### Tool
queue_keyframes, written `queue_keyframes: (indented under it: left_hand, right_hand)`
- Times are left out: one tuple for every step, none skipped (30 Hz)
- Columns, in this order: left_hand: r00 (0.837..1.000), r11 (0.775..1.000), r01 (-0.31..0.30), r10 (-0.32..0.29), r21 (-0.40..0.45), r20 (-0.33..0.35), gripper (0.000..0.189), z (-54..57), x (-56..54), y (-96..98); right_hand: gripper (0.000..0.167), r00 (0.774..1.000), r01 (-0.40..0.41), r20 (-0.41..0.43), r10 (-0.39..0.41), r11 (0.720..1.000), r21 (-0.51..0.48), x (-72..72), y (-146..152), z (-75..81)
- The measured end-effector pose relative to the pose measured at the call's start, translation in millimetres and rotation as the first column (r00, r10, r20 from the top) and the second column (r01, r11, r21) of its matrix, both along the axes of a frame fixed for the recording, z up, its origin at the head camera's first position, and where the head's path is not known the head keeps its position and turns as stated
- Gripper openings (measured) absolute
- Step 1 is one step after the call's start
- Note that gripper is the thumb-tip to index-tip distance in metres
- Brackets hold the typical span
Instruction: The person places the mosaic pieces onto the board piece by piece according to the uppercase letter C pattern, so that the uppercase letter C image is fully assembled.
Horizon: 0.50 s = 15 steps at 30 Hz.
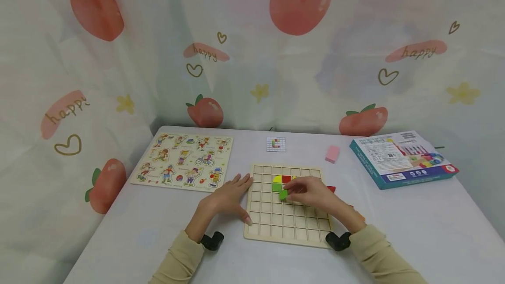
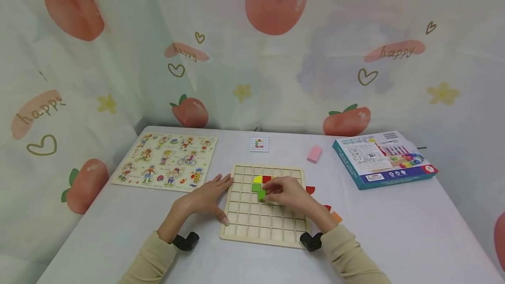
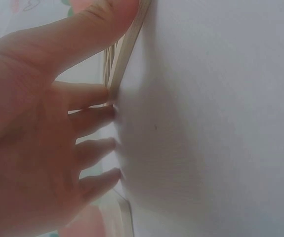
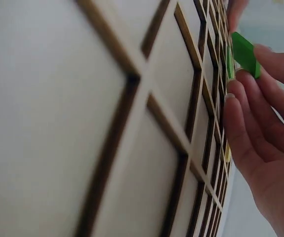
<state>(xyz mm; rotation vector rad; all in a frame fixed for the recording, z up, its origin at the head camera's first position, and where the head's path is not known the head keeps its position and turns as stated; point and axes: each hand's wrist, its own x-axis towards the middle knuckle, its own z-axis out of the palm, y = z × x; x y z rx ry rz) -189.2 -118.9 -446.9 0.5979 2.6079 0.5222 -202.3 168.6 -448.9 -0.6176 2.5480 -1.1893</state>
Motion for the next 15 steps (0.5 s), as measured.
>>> queue_keyframes:
  left_hand:
    - [1.0,1.0,0.0,0.0,0.0,-0.001,0.118,-0.1,-0.1,0.1]
    - [1.0,1.0,0.001,-0.001,0.0,-0.001,0.118,-0.2,-0.2,0.1]
    - [1.0,1.0,0.0,0.0,0.001,-0.001,0.118,-0.3,-0.3,0.2]
    - [1.0,1.0,0.001,-0.001,0.002,-0.002,0.118,-0.4,-0.4,0.2]
    - [1.0,1.0,0.0,0.0,0.002,-0.002,0.118,-0.7,-0.5,0.1]
    - [1.0,1.0,0.0,0.0,0.002,-0.003,0.118,-1.0,-0.6,0.1]
    - [1.0,1.0,0.0,0.0,0.002,-0.004,0.119,-1.2,-0.8,0.0]
    - [1.0,1.0,0.0,0.0,0.003,-0.004,0.119,-1.4,-0.9,-0.1]
    - [1.0,1.0,0.0,0.0,0.003,-0.005,0.119,-1.7,-1.0,-0.2]
    - [1.0,1.0,0.001,-0.001,0.003,-0.005,0.119,-2.0,-1.1,-0.2]
    - [1.0,1.0,0.0,0.0,0.004,-0.004,0.119,-2.2,-1.2,-0.3]
    - [1.0,1.0,0.0,0.0,0.005,-0.005,0.119,-2.4,-1.3,-0.4]
    - [1.0,1.0,0.0,0.0,0.006,-0.004,0.119,-2.5,-1.4,-0.5]
    - [1.0,1.0,-0.001,0.001,0.007,-0.003,0.119,-2.6,-1.4,-0.6]
    - [1.0,1.0,-0.001,0.001,0.006,-0.003,0.119,-2.5,-1.4,-0.7]
  right_hand:
    - [0.027,1.0,-0.006,-0.001,0.006,1.0,0.005,-0.4,-2,-0.1]
    - [0.027,1.0,-0.011,-0.002,0.011,1.0,0.012,-0.7,-3,-0.1]
    - [0.027,1.0,-0.017,-0.002,0.017,1.0,0.019,-0.8,-5,-0.3]
    - [0.028,1.0,-0.022,-0.008,0.022,0.999,0.029,-1.1,-6,-0.4]
    - [0.028,1.0,-0.025,-0.016,0.025,0.999,0.039,-1.2,-8,-0.4]
    - [0.028,0.999,-0.023,-0.021,0.024,0.999,0.049,-1.5,-9,-0.7]
    - [0.027,0.999,-0.026,-0.03,0.028,0.998,0.055,-1.7,-11,-0.7]
    - [0.027,0.999,-0.03,-0.037,0.032,0.998,0.059,-1.7,-12,-0.8]
    - [0.026,0.998,-0.035,-0.046,0.038,0.997,0.063,-2.0,-13,-1.3]
    - [0.026,0.997,-0.041,-0.058,0.045,0.997,0.066,-2.2,-14,-1.6]
    - [0.025,0.997,-0.042,-0.063,0.046,0.997,0.068,-2.4,-15,-2.1]
    - [0.025,0.996,-0.045,-0.07,0.05,0.996,0.071,-2.5,-17,-2.5]
    - [0.024,0.996,-0.046,-0.074,0.051,0.996,0.073,-2.5,-18,-2.8]
    - [0.024,0.995,-0.051,-0.079,0.057,0.996,0.077,-2.8,-18,-3.2]
    - [0.024,0.995,-0.054,-0.083,0.061,0.995,0.08,-3.1,-19,-3.5]
